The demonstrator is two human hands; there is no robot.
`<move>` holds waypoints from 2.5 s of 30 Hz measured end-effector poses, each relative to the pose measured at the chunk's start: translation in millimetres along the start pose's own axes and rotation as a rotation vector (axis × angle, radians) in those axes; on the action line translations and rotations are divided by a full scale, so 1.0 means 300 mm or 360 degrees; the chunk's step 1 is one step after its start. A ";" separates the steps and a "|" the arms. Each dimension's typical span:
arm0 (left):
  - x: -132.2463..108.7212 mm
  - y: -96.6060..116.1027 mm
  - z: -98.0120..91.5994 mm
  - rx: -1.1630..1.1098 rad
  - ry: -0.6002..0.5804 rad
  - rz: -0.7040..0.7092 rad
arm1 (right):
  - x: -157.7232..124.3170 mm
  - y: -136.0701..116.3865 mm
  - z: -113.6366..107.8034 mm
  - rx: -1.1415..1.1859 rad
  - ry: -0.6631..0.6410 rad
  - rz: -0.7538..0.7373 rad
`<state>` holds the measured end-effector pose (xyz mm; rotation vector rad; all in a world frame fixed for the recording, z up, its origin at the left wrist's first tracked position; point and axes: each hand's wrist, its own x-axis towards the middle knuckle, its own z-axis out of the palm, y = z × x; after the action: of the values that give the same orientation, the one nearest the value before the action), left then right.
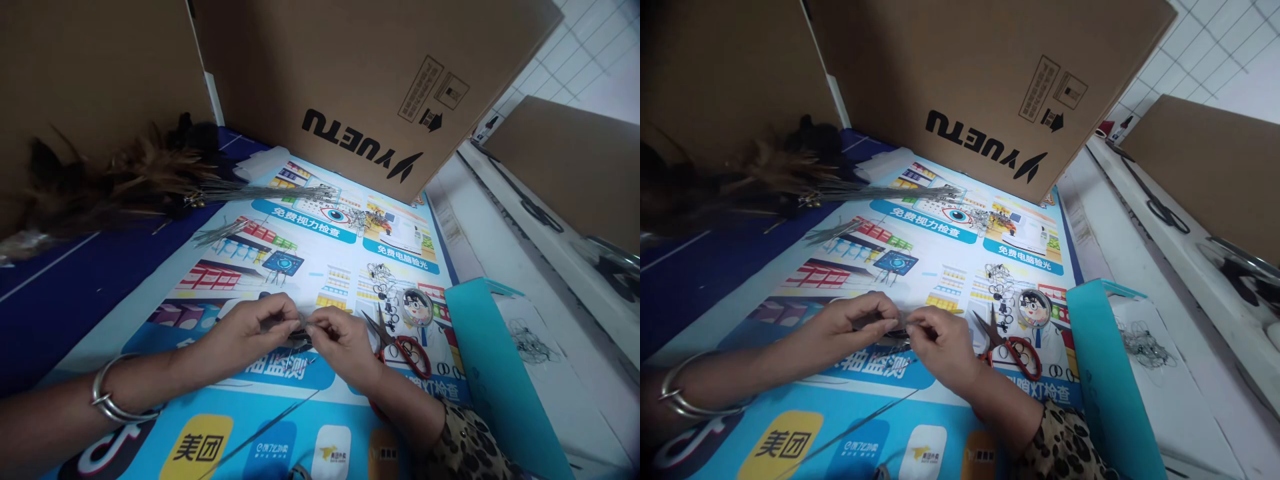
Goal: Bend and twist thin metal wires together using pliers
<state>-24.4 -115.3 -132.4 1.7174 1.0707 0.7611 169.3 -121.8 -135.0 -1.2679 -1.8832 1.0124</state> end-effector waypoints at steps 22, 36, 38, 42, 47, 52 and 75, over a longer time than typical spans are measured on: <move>-0.016 -0.015 0.004 -0.0251 0.0008 -0.0207 | -0.005 -0.020 -0.012 -0.0042 0.0115 -0.0152; -0.011 -0.014 0.009 -0.0233 -0.0148 -0.0130 | -0.005 -0.026 -0.020 -0.0042 0.0034 -0.0283; -0.012 -0.014 0.010 -0.0245 -0.0152 -0.0121 | -0.006 -0.028 -0.018 -0.0051 0.0022 -0.0330; -0.011 -0.014 0.011 -0.0270 -0.0161 -0.0127 | -0.006 -0.030 -0.016 -0.0073 0.0012 -0.0334; -0.008 -0.021 0.010 -0.0254 -0.0137 -0.0138 | -0.003 -0.020 -0.015 -0.0067 0.0001 -0.0291; -0.008 -0.019 0.007 -0.0219 -0.0115 -0.0153 | -0.002 -0.008 -0.012 -0.0081 0.0006 -0.0226; -0.005 -0.007 0.006 -0.0270 -0.0025 -0.0181 | -0.003 -0.001 -0.014 -0.0027 -0.0012 -0.0104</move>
<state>-24.1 -117.1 -135.0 1.5043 1.0530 0.7433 173.1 -121.7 -132.7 -1.2060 -1.9302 0.9705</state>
